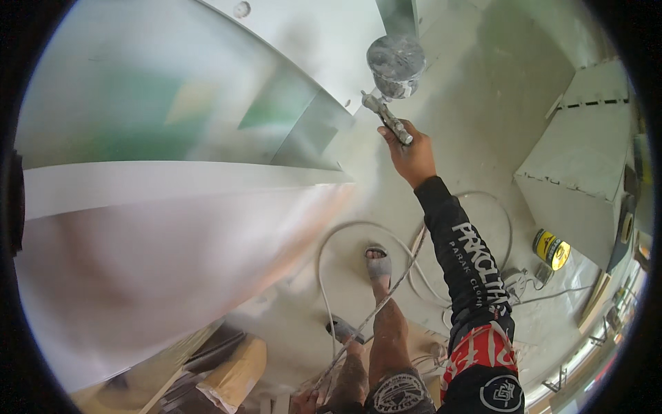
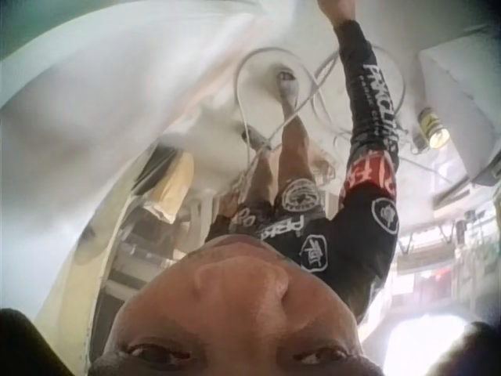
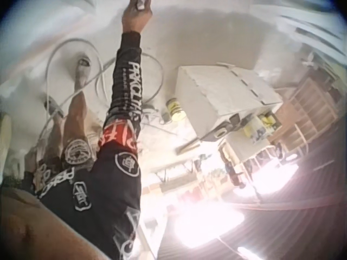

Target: The person is using a spray gun to apply white paint to several furniture panels.

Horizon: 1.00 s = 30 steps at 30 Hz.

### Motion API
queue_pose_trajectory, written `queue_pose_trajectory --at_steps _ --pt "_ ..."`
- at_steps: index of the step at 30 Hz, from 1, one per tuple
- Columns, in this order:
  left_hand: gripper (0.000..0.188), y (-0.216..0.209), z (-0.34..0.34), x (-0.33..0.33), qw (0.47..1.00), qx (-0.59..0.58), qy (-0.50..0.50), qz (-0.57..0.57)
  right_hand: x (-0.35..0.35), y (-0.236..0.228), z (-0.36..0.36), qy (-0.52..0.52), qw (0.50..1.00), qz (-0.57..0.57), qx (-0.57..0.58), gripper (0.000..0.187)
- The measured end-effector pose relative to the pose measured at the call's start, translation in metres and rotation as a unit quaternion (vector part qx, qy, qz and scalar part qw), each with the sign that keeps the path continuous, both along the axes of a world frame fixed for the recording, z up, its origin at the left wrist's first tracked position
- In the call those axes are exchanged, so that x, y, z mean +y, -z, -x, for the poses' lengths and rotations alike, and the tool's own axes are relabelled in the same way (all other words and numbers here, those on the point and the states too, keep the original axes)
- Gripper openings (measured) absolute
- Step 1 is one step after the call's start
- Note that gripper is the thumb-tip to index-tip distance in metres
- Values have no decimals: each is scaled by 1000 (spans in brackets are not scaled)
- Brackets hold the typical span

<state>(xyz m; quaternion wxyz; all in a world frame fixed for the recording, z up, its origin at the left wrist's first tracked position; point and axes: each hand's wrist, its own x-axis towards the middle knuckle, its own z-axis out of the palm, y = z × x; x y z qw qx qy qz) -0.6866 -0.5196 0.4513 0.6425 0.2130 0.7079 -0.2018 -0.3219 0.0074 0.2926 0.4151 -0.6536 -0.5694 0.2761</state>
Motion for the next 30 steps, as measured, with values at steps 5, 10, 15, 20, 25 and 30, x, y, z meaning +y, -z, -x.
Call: queue_pose_trajectory --at_steps 5,10,15,20,25,30 --pt "51 -25 -21 -2 998 33 48 20 -16 37 -17 -2 998 61 -23 34" --pt "48 -30 -26 -28 987 -5 158 6 -24 62 -29 5 993 103 -55 36" --pt "46 -33 -43 -30 987 5 146 -68 -26 91 -49 -7 986 128 -108 40" --pt "41 -21 -43 -4 986 26 151 -65 -23 90 -55 -17 978 142 -151 41" --pt "41 23 -4 -4 983 -24 121 -132 -14 51 -49 -31 986 116 -115 41" --pt "38 62 10 40 991 -24 103 -83 -1 24 -44 -25 991 104 -82 37"
